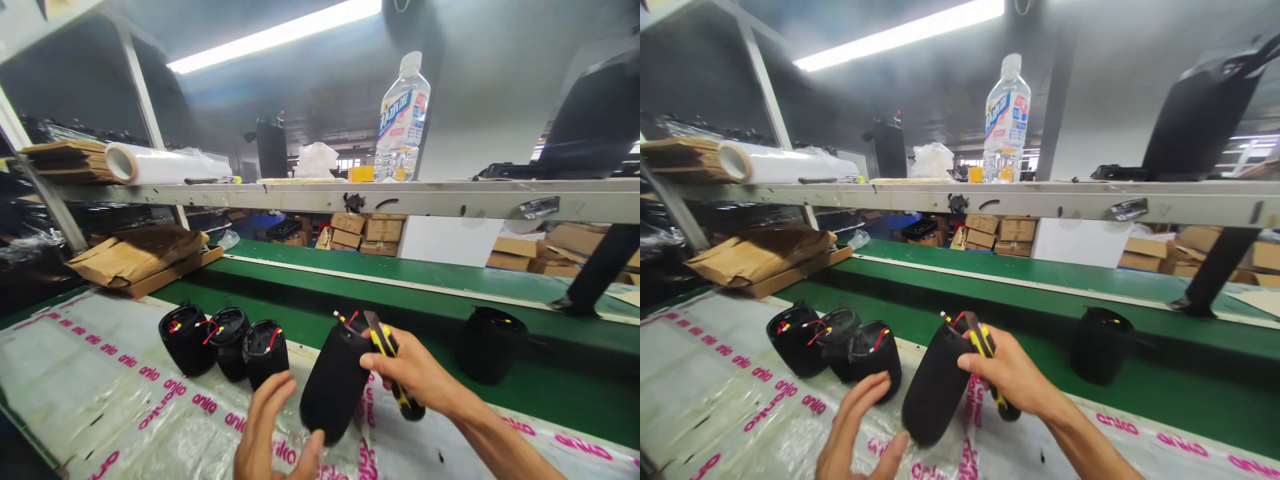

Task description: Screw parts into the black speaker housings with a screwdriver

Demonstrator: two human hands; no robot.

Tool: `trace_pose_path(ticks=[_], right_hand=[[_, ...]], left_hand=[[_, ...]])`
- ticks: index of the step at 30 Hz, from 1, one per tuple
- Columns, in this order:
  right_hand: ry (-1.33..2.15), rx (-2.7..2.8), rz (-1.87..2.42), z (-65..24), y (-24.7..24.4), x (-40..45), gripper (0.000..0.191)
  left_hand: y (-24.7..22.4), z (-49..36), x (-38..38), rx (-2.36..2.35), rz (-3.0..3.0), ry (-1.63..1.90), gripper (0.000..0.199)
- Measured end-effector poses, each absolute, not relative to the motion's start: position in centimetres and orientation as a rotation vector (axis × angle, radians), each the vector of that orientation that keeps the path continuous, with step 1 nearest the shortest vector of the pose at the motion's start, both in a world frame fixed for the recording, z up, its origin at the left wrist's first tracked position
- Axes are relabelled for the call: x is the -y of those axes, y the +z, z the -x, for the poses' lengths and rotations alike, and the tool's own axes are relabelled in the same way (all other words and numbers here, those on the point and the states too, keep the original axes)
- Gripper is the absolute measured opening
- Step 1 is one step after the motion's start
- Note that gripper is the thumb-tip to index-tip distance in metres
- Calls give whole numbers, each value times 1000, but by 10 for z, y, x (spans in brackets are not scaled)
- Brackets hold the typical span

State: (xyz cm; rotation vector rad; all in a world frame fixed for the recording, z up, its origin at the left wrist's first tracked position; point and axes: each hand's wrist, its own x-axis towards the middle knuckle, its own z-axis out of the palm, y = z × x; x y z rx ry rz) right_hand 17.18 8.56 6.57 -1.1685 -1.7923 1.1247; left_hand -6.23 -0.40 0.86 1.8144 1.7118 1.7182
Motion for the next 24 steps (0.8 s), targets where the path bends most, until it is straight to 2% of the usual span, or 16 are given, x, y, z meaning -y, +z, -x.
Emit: trace_pose_path(ticks=[3,4,6,11,15,17,24], right_hand=[[1460,1728,964,-150,60,-53,41],[1500,1755,923,-144,57,-44,38],[1423,1842,918,-136,49,-30,32],[793,2048,1266,-138,29,-2,30],[810,2253,1389,-136,9,20,27],[757,2337,1429,-131,1,28,25],[480,2547,1485,-113,-10,24,12]], left_hand=[[29,61,3,-1404,-1601,1308,75],[32,63,4,-1337,-1554,1204,85],[35,70,9,-1316,-1532,1061,91],[26,89,27,-1744,-1634,690,89],[26,95,29,-1749,-1760,416,64],[27,95,25,-1773,-1808,358,58],[21,96,9,-1794,-1813,189,68]])
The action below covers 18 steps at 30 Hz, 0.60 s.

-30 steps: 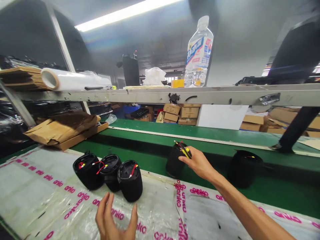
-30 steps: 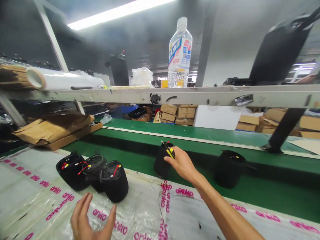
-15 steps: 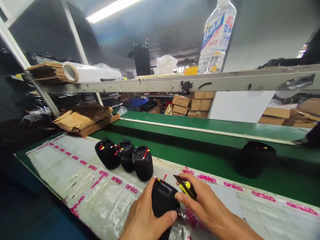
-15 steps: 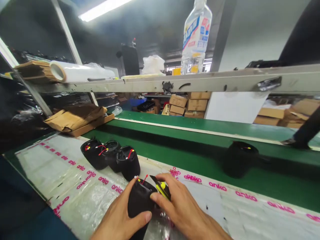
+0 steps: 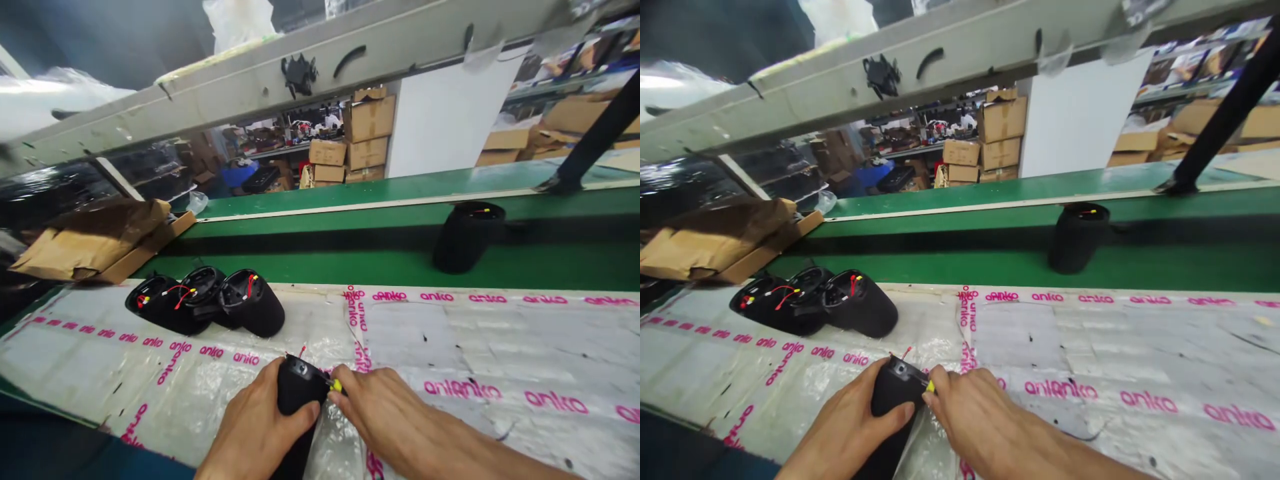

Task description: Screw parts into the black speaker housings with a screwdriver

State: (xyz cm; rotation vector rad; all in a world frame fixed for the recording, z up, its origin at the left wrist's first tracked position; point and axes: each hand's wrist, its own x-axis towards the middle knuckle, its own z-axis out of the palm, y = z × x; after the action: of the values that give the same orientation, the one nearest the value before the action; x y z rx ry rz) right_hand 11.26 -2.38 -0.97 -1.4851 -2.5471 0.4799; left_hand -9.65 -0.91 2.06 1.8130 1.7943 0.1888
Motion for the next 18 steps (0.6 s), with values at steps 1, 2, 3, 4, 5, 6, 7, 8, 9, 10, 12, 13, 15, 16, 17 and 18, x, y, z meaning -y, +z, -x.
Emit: trace_pose_path(ticks=[1,2,3,4,5,6,7,8,9,10,12,13,15,16,17,18], right_hand=[[478,2550,1471,-111,-10,22,11],[483,2552,1458,-111,-10,21,11],[498,2555,1450,-110,-9,20,11],[521,2564,1441,-109,-9,19,11],[539,2575,1435,-109,-9,19,11],[545,2584,1429,-108,-9,19,11],[544,2594,1423,-108,-9,19,11],[534,2602,1417,-108,-9,18,11],[519,2606,1414,-107,-10,18,11],[503,2608,1410,-107,-11,18,10],[470,2609,1393,-107,-14,17,10],[452,2611,1385,-107,-16,17,9],[408,2623,1367,-106,-20,17,9],[390,2629,1363,-106,-21,17,10],[375,2634,1362,-106,-21,18,10],[361,2635,1362,-105,-22,18,10]], left_hand=[[20,97,9,-1794,-1808,187,67],[20,97,9,-1794,-1805,191,66],[21,96,9,-1791,-1801,194,63],[21,96,9,-1787,-1800,195,61],[22,96,9,-1781,-1800,193,58],[23,96,9,-1778,-1798,192,58],[23,96,10,-1780,-1794,195,58],[23,96,10,-1783,-1792,207,59],[23,96,10,-1783,-1789,229,59],[22,96,11,-1783,-1788,263,59],[22,96,11,-1778,-1788,332,57],[21,95,11,-1775,-1789,358,55],[22,95,11,-1773,-1789,379,53],[23,94,11,-1773,-1790,377,52],[23,93,11,-1774,-1790,373,51],[24,93,11,-1775,-1790,372,51]])
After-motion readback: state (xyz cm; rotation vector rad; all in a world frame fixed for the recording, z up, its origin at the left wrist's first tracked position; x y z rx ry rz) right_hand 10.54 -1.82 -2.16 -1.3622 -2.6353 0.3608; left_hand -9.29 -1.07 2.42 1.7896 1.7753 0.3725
